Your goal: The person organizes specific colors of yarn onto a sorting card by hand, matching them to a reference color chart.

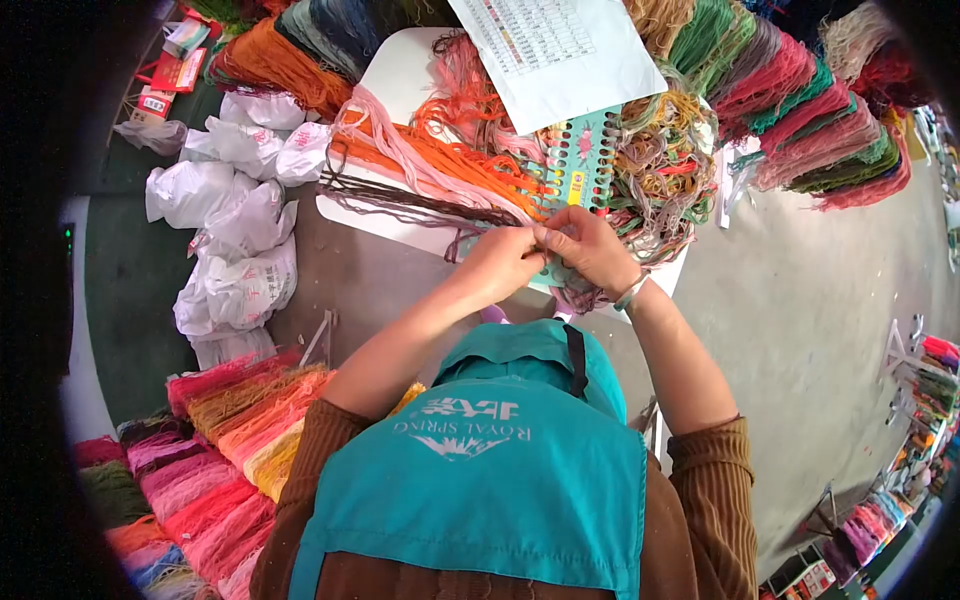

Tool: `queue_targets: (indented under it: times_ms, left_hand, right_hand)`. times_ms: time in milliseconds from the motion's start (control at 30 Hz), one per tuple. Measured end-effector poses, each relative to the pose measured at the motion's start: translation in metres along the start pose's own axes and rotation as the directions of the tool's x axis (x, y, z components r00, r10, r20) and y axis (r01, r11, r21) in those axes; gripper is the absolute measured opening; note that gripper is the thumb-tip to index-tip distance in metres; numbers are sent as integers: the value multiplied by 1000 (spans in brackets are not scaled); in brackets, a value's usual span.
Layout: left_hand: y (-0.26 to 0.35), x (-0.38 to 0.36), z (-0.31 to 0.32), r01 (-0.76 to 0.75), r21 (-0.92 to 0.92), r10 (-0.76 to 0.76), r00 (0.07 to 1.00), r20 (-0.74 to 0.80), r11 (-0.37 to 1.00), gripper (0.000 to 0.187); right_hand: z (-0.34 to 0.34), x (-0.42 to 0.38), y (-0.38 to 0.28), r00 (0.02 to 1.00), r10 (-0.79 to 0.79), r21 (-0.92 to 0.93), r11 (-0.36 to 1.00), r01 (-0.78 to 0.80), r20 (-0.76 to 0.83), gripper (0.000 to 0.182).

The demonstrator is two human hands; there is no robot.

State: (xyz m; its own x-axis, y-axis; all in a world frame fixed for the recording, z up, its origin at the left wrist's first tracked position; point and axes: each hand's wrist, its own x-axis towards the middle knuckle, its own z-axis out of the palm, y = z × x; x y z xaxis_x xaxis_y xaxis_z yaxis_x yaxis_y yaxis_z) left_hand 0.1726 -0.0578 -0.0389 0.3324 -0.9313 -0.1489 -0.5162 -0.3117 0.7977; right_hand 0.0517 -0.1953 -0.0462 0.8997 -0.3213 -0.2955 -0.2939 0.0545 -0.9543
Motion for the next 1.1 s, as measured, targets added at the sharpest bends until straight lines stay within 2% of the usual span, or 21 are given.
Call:
queue_targets:
  times_ms: [33, 67, 100, 133, 233, 333, 367, 400, 433, 467, 533, 567, 633, 667, 733, 800, 867, 900, 933, 967, 1100]
  left_hand:
    - [1, 0, -5, 162, -324, -146, 987, 72, 932, 12]
    - [1, 0, -12, 317, -595, -256, 948, 187, 738, 12]
    - [2, -2, -22, 445, -778, -315, 890, 329, 444, 13]
    - [5, -6, -40, 470, -842, -286, 872, 397, 265, 22]
    - [-43, -30, -83, 432, -884, -120, 901, 416, 179, 37]
    - [-64, -67, -158, 352, -902, -359, 899, 251, 249, 38]
    - [-85, -78, -186, 313, -927, -405, 890, 210, 206, 38]
    - [-108, -89, -216, 232, -973, -505, 842, 192, 16, 39]
    - [-113, -99, -246, 181, -981, -500, 845, 188, -63, 39]
    - [-127, -109, -276, 200, -980, -505, 846, 173, 0, 41]
    - [-153, -120, -321, 71, -994, -463, 886, 22, 88, 35]
    - [-167, -119, -341, -98, -983, -502, 849, -164, 156, 28]
    - [-173, -109, -362, -403, -862, -535, 676, -507, 308, 18]
    - [-168, -109, -360, -409, -858, -596, 619, -512, 312, 12]
    - [-148, -102, -341, -417, -851, -703, 498, -507, 319, 19]
    - [-147, -101, -290, -32, -605, -480, 576, -662, 795, 34]
    - [-103, -83, -222, 231, -311, -386, 604, -697, 922, 43]
    - [-102, -84, -193, 168, -71, -175, 762, -624, 983, 49]
    - [-74, -85, -162, 141, -29, -134, 828, -545, 990, 52]
    - [-68, -85, -133, 93, 254, 50, 862, -505, 963, 51]
    - [-43, -72, -75, -58, 391, 194, 928, -318, 919, 57]
  right_hand:
    - [-2, 1, -2, 998, 60, 0, 998, -60, 12, 37]
    - [-4, 2, -4, 992, 120, -1, 993, -120, 25, 39]
    - [-6, 2, -8, 983, 179, -3, 984, -179, 38, 41]
    - [-6, -1, -28, 972, 221, -52, 975, -218, 74, 46]
    - [-2, 2, -25, 984, 173, -181, 970, -164, 36, 46]
    - [-3, 3, -23, 983, 178, -246, 956, -163, 41, 39]
    - [-3, 4, -19, 987, 154, -263, 955, -138, 42, 38]
    - [-2, 6, -18, 990, 141, -299, 946, -128, 24, 31]
    - [-1, 5, -19, 990, 138, -324, 938, -126, 16, 32]
    - [-2, 4, -21, 991, 135, -348, 929, -124, 8, 33]
    - [0, 2, -26, 989, 149, -385, 912, -141, -8, 31]
    - [1, 2, -25, 989, 148, -390, 910, -139, -7, 31]
    - [1, 3, -19, 989, 146, -399, 907, -135, -4, 32]
    - [3, 2, -18, 995, 103, -428, 899, -97, -8, 32]
    - [6, -1, -20, 1000, 23, -468, 883, -28, -18, 31]
    - [9, -5, -24, 1000, -12, -488, 873, -3, -28, 30]
    - [11, -8, -27, 999, -24, -532, 847, 2, -34, 30]
    - [12, -10, -29, 999, -29, -552, 834, 4, -38, 30]
    - [15, -12, -31, 999, -20, -595, 803, -13, -49, 30]
    - [19, -14, -33, 995, -80, -645, 764, 20, -63, 30]
    - [31, -11, -38, 964, -263, -781, 611, 130, -45, 28]
